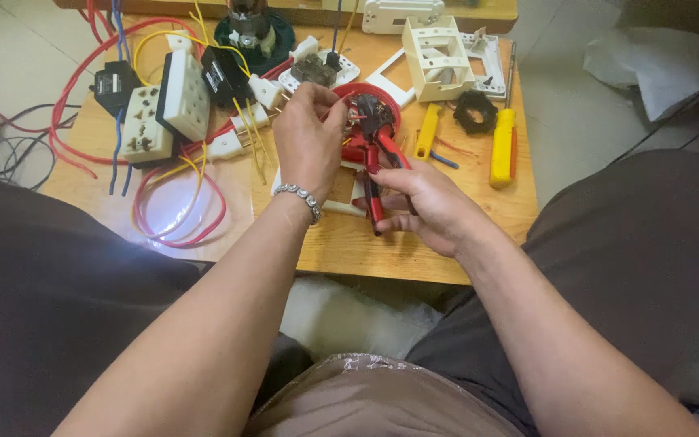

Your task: Stripping insulation from electrical wires using pliers and preparing them for assembly.

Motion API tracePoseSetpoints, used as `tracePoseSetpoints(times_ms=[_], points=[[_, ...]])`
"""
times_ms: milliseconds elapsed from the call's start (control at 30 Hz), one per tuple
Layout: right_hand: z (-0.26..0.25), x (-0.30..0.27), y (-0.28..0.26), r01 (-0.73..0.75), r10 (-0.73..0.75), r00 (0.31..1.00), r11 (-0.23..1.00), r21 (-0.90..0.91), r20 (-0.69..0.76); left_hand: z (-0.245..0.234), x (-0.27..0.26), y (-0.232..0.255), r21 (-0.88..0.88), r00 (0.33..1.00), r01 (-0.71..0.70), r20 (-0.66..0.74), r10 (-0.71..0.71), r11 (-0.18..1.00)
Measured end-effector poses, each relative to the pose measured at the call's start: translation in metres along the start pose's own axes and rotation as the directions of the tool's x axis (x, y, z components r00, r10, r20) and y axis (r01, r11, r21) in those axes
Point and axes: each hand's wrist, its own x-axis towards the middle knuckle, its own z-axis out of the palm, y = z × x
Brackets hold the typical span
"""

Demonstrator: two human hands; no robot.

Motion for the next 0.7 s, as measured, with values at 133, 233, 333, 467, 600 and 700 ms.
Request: tracePoseSetpoints(times_ms=[133, 233, 333, 467, 600, 700], points=[[0.005, 0.001, -0.004, -0.040, 0.041, 0.999, 0.996, 0.076, -0.010, -0.004, -0.002, 0.010, -0.017, 0.999, 0.045, -0.026, -0.046, 0.999], [0.003, 0.000, -0.006, -0.070, 0.066, 0.997, 0.985, 0.160, 0.029, -0.006, -0.002, 0.015, 0.009, 0.999, 0.033, -0.020, -0.033, 0.999], [0.001, 0.001, -0.003, -0.075, 0.069, 0.997, 0.981, 0.176, 0.039, -0.008, -0.003, 0.020, 0.025, 0.998, 0.060, -0.014, -0.060, 0.998], [0.002, -0.002, -0.005, -0.075, 0.071, 0.997, 0.984, 0.162, 0.030, -0.008, -0.004, 0.019, 0.037, 0.999, 0.043, -0.021, -0.043, 0.998], [0.006, -0.008, -0.010, -0.079, 0.077, 0.997, 0.993, 0.090, 0.026, -0.011, -0.005, 0.019, 0.050, 0.999, 0.037, 0.000, -0.037, 0.998], [0.003, -0.001, -0.002, -0.069, 0.069, 0.998, 0.995, 0.066, 0.008, -0.012, -0.004, 0.020, 0.054, 1.000, 0.014, 0.012, -0.014, 0.998]])
